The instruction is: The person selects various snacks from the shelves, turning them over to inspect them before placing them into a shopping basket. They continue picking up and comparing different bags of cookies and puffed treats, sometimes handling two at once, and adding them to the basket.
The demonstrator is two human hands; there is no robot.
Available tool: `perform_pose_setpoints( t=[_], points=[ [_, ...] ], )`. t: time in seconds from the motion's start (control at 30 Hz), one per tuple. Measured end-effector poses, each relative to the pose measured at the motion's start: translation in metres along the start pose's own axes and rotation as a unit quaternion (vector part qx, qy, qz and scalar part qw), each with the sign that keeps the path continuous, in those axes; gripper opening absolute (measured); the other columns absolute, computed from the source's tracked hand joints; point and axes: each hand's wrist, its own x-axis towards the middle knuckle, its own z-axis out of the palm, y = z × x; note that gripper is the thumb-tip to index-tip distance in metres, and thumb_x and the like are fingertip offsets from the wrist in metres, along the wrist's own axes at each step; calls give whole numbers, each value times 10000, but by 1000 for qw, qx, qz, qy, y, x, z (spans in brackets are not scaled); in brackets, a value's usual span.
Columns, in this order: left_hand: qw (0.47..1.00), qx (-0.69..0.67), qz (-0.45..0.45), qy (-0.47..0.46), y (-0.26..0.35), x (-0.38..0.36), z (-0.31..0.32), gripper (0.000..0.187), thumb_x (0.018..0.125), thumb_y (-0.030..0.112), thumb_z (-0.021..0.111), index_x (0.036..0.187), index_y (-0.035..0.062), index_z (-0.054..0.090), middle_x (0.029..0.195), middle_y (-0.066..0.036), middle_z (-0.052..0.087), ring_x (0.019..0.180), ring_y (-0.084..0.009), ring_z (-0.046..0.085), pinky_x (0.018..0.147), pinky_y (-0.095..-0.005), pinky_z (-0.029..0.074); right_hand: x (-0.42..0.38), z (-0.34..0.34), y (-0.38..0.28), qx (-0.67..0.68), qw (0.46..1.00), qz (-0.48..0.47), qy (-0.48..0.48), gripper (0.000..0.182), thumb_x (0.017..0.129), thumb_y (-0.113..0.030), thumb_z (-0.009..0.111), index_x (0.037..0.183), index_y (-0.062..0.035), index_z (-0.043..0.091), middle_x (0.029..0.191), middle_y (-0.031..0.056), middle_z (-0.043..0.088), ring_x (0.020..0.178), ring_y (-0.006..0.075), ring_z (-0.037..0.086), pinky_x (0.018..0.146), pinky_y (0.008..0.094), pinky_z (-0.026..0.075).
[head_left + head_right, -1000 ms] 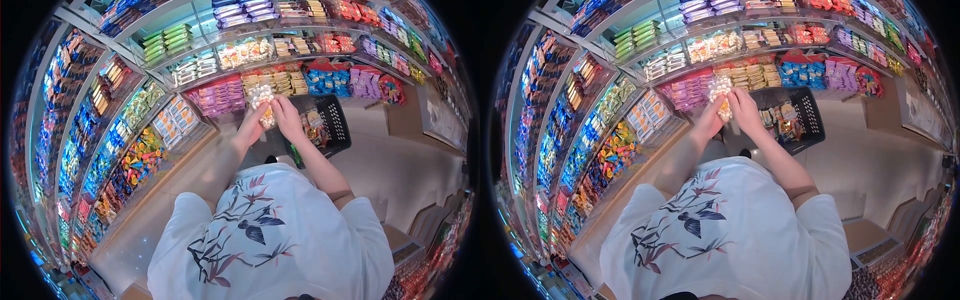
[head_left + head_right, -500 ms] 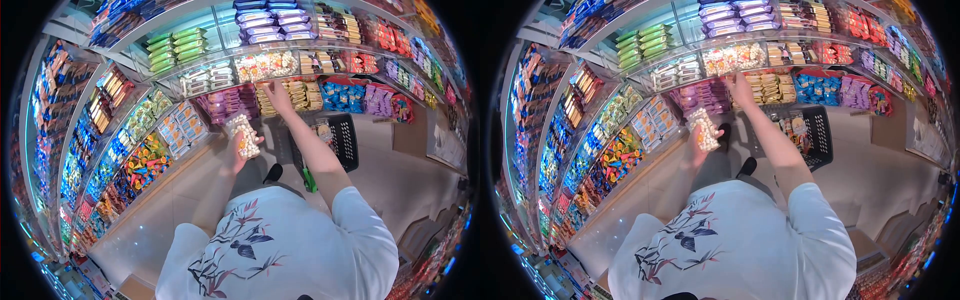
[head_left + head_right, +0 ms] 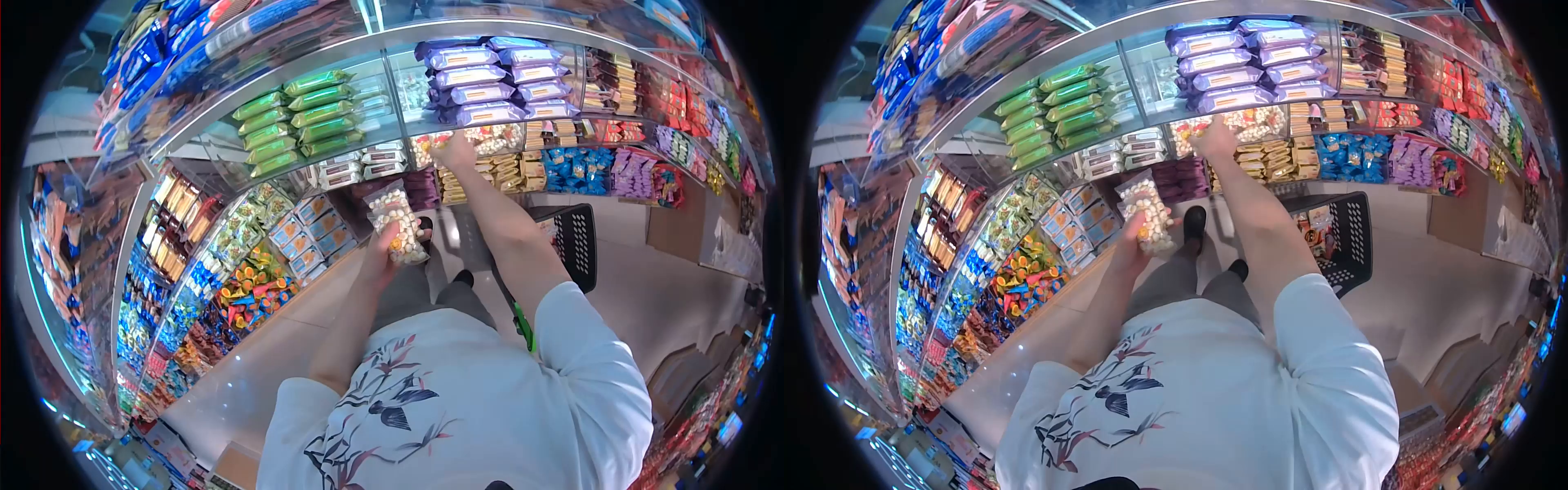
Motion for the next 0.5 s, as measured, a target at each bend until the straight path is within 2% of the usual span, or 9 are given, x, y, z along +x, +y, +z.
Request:
perform_pose_setpoints(
  t=[0.1,0.13,0.17,0.23,0.27,0.37,0.47,0.5],
  points=[
    [999,45,2,-27,6,23,-1,482,945,287,522,1336,61,353,1120,-141,574,1065,-295,609,797,-376,548,-3,-16,4,84,993,-45,-76,744,671,-516,755,1136,16,521,1032,223,637,1012,331,614,866,416,479],
    [998,43,-8,-50,7,31,-3,446,959,296,501,1314,51,389,1095,-148,594,1028,-259,621,778,-346,546,-2,-5,18,156,982,-74,-71,711,689,-496,750,1120,29,541,1032,215,638,995,310,617,856,401,477],
    [997,49,-21,-56,7,39,-3,433,972,315,460,1297,33,410,1109,-153,599,1042,-262,616,825,-353,524,0,5,32,227,966,-104,-70,680,706,-477,745,1104,42,560,1032,207,639,978,289,620,846,386,476],
    [995,60,-44,-69,8,52,0,449,998,351,377,1264,-2,453,1136,-162,610,1070,-266,604,918,-366,482,-17,-4,38,321,938,-99,-90,660,729,-444,741,1141,36,555,1042,171,646,961,253,619,842,362,474],
    [994,64,-58,-69,8,58,3,457,1003,369,371,1271,9,454,1139,-156,609,1071,-266,604,911,-369,488,-38,-17,41,437,887,-97,-115,603,785,-388,719,1187,25,544,1077,120,642,961,194,601,844,327,464],
    [992,80,-81,-50,10,70,20,465,1004,386,370,1272,17,459,1143,-148,609,1077,-255,601,882,-358,506,-81,-34,56,552,823,4,-135,561,849,-380,671,1238,-1,530,1111,97,632,992,169,594,851,313,457],
    [991,87,-54,-86,7,78,38,446,1003,385,391,1256,28,474,1098,-118,622,1013,-222,631,816,-319,532,-115,-57,70,602,782,112,-120,517,916,-379,591,1268,-9,510,1147,94,619,1028,149,589,873,294,455],
    [990,95,-42,-99,5,81,41,439,1004,382,395,1252,29,477,1088,-112,624,997,-214,637,803,-311,535,-124,-67,73,618,767,115,-129,517,926,-383,572,1274,-6,503,1156,91,615,1034,148,591,876,292,458]
  ],
)
